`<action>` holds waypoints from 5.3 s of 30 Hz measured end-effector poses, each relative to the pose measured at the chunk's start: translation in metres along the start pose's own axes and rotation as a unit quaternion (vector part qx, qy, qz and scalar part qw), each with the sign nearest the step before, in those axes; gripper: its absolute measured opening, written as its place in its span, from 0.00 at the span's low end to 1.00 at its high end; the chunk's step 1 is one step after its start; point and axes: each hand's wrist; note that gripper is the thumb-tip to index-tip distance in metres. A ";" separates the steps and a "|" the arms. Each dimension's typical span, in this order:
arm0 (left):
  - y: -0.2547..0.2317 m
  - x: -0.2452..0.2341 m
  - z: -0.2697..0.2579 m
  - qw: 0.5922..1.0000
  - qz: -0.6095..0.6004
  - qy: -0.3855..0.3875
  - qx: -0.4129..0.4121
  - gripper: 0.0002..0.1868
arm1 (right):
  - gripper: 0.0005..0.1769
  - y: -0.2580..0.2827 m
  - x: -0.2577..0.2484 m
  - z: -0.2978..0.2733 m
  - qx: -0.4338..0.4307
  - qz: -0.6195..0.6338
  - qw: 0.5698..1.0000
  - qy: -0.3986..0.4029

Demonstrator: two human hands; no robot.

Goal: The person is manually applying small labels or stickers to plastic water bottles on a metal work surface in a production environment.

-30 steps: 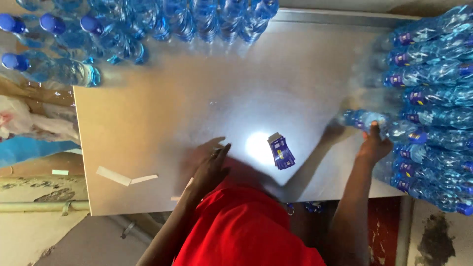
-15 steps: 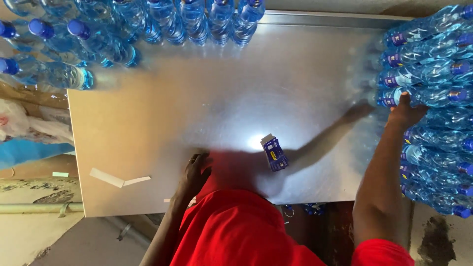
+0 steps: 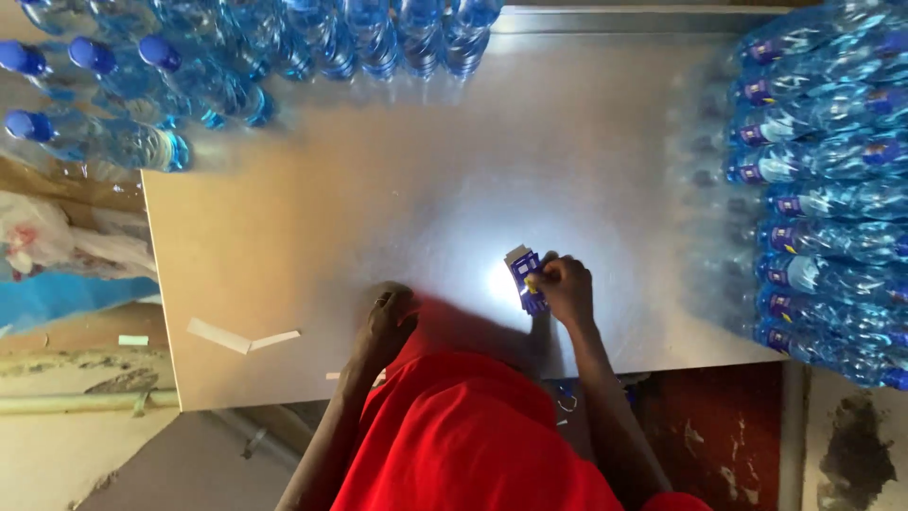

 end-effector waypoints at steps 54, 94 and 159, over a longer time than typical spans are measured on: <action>-0.096 -0.115 -0.074 0.942 -0.180 -0.272 0.079 0.31 | 0.08 0.176 -0.006 -0.138 -0.181 0.418 0.888 0.066; 0.042 -0.223 0.229 0.833 -0.126 -0.537 -0.045 0.65 | 0.10 0.152 0.043 -0.094 -0.141 0.382 0.913 -0.037; -0.071 -0.087 -0.004 0.816 -0.535 -0.175 -0.130 0.16 | 0.13 0.184 0.116 -0.068 -0.055 0.291 0.949 0.105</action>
Point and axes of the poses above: each hand's wrist, its own z-axis towards the middle knuckle, its own x-axis out of the palm, y = z × x, and after that the axes turned 11 degrees about z, right-handed
